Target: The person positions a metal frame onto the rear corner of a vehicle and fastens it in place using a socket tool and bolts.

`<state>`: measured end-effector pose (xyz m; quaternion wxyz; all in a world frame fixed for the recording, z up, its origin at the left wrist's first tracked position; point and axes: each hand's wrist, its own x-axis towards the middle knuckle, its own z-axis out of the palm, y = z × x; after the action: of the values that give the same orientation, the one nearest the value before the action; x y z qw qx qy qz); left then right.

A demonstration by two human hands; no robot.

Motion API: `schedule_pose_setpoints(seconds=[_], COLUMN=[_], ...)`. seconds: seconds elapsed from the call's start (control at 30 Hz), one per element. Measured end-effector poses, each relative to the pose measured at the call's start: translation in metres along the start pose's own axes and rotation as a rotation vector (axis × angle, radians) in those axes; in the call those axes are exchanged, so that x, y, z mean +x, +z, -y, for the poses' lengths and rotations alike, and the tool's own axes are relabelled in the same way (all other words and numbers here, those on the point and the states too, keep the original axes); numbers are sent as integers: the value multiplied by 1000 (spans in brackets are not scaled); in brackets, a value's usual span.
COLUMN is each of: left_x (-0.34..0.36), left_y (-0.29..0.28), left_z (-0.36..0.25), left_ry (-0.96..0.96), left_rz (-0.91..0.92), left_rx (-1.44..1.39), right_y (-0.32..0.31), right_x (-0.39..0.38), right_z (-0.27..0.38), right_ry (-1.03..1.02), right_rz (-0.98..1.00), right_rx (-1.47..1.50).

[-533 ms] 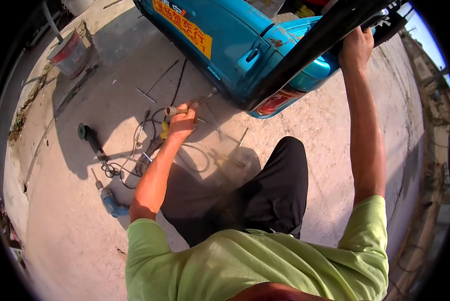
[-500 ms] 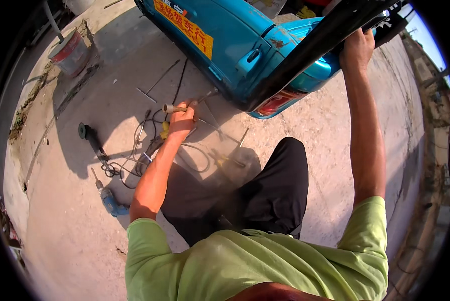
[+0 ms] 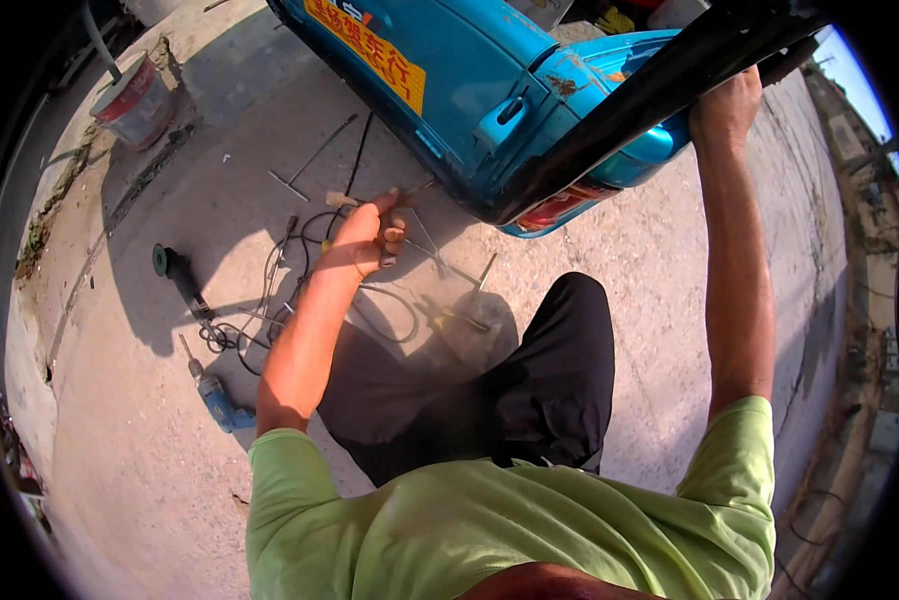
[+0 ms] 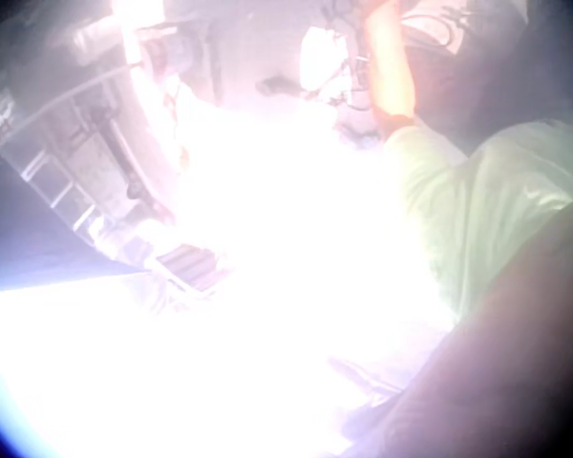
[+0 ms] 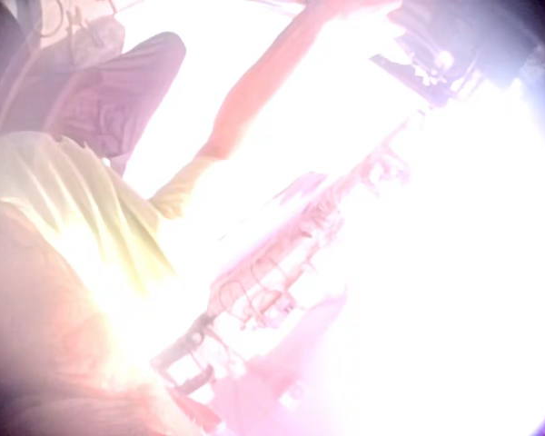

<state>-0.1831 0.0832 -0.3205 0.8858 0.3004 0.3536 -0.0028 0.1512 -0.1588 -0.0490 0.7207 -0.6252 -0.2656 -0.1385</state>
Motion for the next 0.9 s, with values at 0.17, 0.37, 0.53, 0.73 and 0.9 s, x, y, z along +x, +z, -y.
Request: schedule_pose_setpoints(seconds=[0.17,0.37,0.53,0.73,0.9], left_x=[14,0,-16,-44,-53], left_y=[-14,-8,1,36,55], left_z=[6,-5,-7,-18,-24], left_ry=[-94,1410,1349,762,476], left_rz=[195,-65,-232,-589,-521], left_rx=[-169,1488,1771,2170,2042], right_y=[2,4,7,3,32], right_x=[-5,-12,3,2,-39], right_z=[1,7,-4,-2,63], right_ry=[9,44,15,21,228], right_rz=[-18,-27,-11,-2,-112], right_rx=[-43,-49,97,38,-245])
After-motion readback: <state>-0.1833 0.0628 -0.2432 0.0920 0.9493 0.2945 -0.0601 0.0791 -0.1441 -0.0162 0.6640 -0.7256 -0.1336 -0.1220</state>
